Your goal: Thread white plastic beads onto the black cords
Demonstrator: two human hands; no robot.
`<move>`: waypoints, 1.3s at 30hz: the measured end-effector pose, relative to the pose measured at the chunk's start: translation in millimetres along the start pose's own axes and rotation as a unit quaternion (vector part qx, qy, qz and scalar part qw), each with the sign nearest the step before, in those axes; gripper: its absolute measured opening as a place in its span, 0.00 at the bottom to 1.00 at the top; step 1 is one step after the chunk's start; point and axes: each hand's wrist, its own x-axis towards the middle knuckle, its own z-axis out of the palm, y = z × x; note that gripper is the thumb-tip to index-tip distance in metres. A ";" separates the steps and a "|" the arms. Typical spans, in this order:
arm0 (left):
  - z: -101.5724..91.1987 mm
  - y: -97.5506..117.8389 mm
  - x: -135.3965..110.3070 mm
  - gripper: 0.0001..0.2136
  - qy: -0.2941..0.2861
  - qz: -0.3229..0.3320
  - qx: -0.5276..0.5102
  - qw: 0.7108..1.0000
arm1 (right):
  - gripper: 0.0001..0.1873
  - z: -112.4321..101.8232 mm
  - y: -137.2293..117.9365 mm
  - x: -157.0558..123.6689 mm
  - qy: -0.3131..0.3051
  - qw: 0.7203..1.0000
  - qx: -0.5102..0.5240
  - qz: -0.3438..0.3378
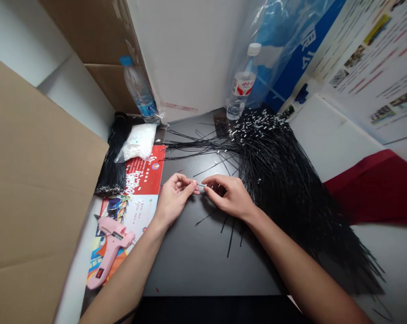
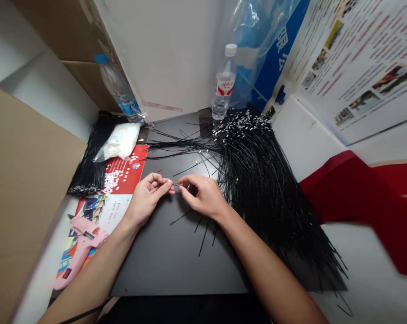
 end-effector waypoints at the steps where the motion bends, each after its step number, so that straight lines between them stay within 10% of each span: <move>1: -0.3 0.1 0.3 0.20 0.002 0.001 0.001 1.000 | 0.08 0.0 0.4 0.0 0.000 1.000 0.002 0.001; 39: 2.3 -1.9 1.8 0.14 0.011 -0.026 -0.022 0.999 | 0.05 16.0 -9.5 2.5 0.054 0.998 0.016 0.030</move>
